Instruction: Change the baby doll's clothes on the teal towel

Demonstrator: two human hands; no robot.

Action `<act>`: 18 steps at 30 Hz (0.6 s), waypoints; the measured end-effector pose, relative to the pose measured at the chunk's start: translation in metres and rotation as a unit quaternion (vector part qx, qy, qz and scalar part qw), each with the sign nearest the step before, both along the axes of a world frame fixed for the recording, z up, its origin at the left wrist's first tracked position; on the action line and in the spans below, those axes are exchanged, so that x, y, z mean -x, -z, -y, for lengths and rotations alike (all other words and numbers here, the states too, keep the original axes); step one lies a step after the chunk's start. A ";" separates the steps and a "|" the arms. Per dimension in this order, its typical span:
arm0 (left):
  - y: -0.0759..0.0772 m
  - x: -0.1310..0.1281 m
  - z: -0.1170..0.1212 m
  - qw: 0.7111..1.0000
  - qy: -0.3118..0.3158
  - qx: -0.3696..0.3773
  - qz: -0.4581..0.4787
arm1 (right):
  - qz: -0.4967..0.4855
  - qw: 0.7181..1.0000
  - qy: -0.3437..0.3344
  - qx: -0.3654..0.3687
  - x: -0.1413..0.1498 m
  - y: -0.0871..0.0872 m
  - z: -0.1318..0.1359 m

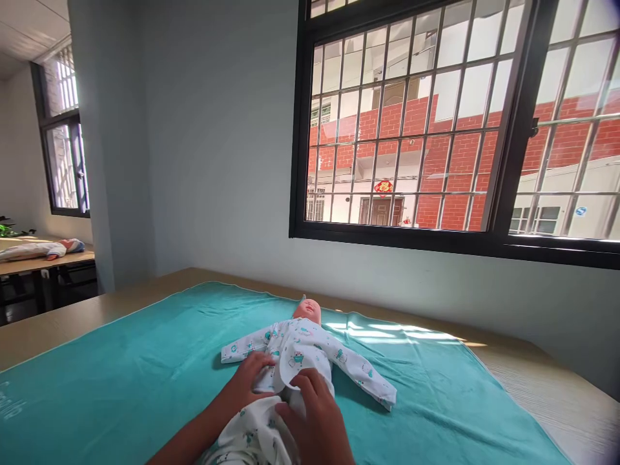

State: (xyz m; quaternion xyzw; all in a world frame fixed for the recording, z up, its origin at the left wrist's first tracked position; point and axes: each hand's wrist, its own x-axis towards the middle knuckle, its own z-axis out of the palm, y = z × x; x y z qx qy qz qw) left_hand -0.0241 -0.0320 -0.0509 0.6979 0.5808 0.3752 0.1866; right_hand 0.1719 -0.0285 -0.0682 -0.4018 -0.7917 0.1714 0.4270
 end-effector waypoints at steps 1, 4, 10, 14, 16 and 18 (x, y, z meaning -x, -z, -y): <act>-0.004 -0.006 -0.003 0.999 -0.002 -0.012 -0.043 | -0.013 1.000 0.018 -0.004 -0.003 0.003 -0.005; -0.015 -0.023 -0.008 0.986 -0.028 -0.031 -0.161 | -0.012 0.999 0.040 -0.005 -0.017 0.004 -0.018; -0.025 -0.037 -0.010 0.969 -0.044 -0.041 -0.239 | 0.096 0.993 0.059 -0.036 -0.028 -0.005 -0.018; -0.021 -0.008 -0.013 0.979 -0.164 0.012 0.124 | 0.002 0.995 0.096 0.009 -0.043 -0.014 -0.023; -0.015 0.017 -0.013 0.947 -0.196 0.055 0.248 | -0.147 0.975 0.127 0.106 -0.064 -0.016 -0.027; -0.005 0.045 -0.013 0.933 -0.216 0.085 0.275 | -0.273 0.925 0.145 0.223 -0.092 -0.012 -0.026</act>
